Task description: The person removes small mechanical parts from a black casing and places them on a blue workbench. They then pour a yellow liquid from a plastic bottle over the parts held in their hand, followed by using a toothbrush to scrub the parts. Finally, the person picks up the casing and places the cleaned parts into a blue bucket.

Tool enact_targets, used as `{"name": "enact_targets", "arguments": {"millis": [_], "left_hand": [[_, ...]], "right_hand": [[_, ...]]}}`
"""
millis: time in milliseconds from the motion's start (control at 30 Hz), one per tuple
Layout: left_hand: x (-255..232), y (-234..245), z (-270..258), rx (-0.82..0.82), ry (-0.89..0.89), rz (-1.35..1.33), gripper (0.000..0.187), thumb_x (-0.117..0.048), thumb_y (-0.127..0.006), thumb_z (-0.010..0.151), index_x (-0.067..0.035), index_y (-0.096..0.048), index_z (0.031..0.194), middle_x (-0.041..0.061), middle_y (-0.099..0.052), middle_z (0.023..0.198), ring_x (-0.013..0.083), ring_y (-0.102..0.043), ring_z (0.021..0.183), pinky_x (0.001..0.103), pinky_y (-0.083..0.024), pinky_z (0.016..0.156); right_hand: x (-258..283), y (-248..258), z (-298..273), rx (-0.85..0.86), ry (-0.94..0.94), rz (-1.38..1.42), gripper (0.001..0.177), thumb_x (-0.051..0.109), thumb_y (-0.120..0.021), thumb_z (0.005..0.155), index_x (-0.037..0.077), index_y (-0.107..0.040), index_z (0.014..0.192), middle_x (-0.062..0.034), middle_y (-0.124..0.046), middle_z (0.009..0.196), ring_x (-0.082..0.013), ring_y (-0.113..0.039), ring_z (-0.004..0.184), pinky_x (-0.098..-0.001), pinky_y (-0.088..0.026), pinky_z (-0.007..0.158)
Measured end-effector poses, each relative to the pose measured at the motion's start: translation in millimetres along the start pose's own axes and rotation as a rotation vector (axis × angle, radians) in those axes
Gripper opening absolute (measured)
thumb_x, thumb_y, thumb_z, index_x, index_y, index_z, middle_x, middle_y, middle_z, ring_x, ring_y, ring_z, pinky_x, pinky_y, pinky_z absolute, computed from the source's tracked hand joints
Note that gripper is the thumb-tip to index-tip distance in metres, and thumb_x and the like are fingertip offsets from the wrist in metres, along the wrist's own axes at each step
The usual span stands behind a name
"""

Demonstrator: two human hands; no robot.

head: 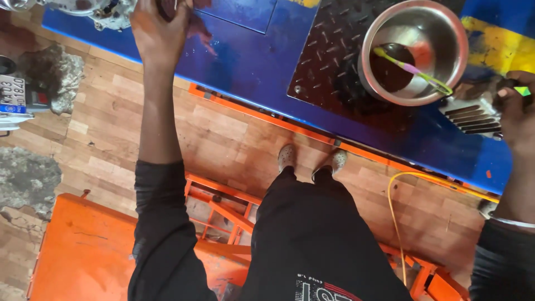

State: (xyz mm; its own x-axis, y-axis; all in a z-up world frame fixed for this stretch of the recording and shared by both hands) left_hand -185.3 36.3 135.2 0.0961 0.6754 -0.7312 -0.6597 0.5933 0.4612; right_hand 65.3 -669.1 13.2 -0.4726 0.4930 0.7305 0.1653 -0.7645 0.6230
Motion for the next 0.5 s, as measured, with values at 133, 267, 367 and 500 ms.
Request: {"name": "enact_targets", "arguments": {"millis": [133, 267, 367, 500], "left_hand": [[-5, 1, -17, -0.098, 0.009, 0.011, 0.028, -0.004, -0.08, 0.093, -0.001, -0.052, 0.088, 0.011, -0.06, 0.074, 0.025, -0.064, 0.058, 0.035, -0.051, 0.053], [36, -21, -71, -0.035, 0.123, -0.317, 0.015, 0.007, -0.067, 0.102, 0.002, -0.055, 0.108, 0.013, -0.061, 0.085, 0.0243, -0.061, 0.061, 0.034, -0.052, 0.056], [-25, -37, -89, 0.021, 0.477, -0.762, 0.017, 0.002, -0.055, 0.094, -0.001, -0.052, 0.11, 0.016, -0.071, 0.087, 0.0193, -0.066, 0.051, 0.032, -0.057, 0.045], [6, -82, -153, 0.028, 0.62, -0.859, 0.014, -0.001, -0.059, 0.097, -0.004, -0.049, 0.106, 0.017, -0.07, 0.081, 0.0201, -0.064, 0.046, 0.033, -0.054, 0.041]], "right_hand": [[94, -5, 3, -0.061, -0.011, -0.036, 0.019, -0.003, -0.062, 0.113, 0.0, -0.058, 0.131, -0.0121, -0.063, 0.113, -0.0184, -0.065, 0.095, -0.0283, -0.055, 0.085], [166, -12, -30, -0.011, 0.082, -0.68, 0.017, 0.007, -0.08, 0.107, 0.007, -0.07, 0.121, -0.0121, -0.064, 0.11, -0.0289, -0.071, 0.096, -0.0357, -0.057, 0.083], [208, -34, -52, -0.003, -0.053, -0.565, 0.023, 0.009, -0.083, 0.104, 0.006, -0.072, 0.124, -0.0142, -0.065, 0.118, -0.0266, -0.072, 0.09, -0.0358, -0.055, 0.073], [210, -46, -72, -0.119, -0.065, -0.527, 0.026, 0.006, -0.082, 0.099, 0.008, -0.072, 0.123, -0.0124, -0.065, 0.119, -0.0239, -0.072, 0.086, -0.0358, -0.057, 0.079]]}}
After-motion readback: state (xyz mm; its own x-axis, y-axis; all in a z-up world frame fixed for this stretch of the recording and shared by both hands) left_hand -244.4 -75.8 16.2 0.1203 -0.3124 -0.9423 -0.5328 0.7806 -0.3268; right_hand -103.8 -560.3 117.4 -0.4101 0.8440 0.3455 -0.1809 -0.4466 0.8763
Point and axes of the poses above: each hand's wrist, its own z-axis towards the middle knuckle, its own y-axis out of the back of the hand, x = y × z, the point moved 3 cm from there along z, towards the middle knuckle
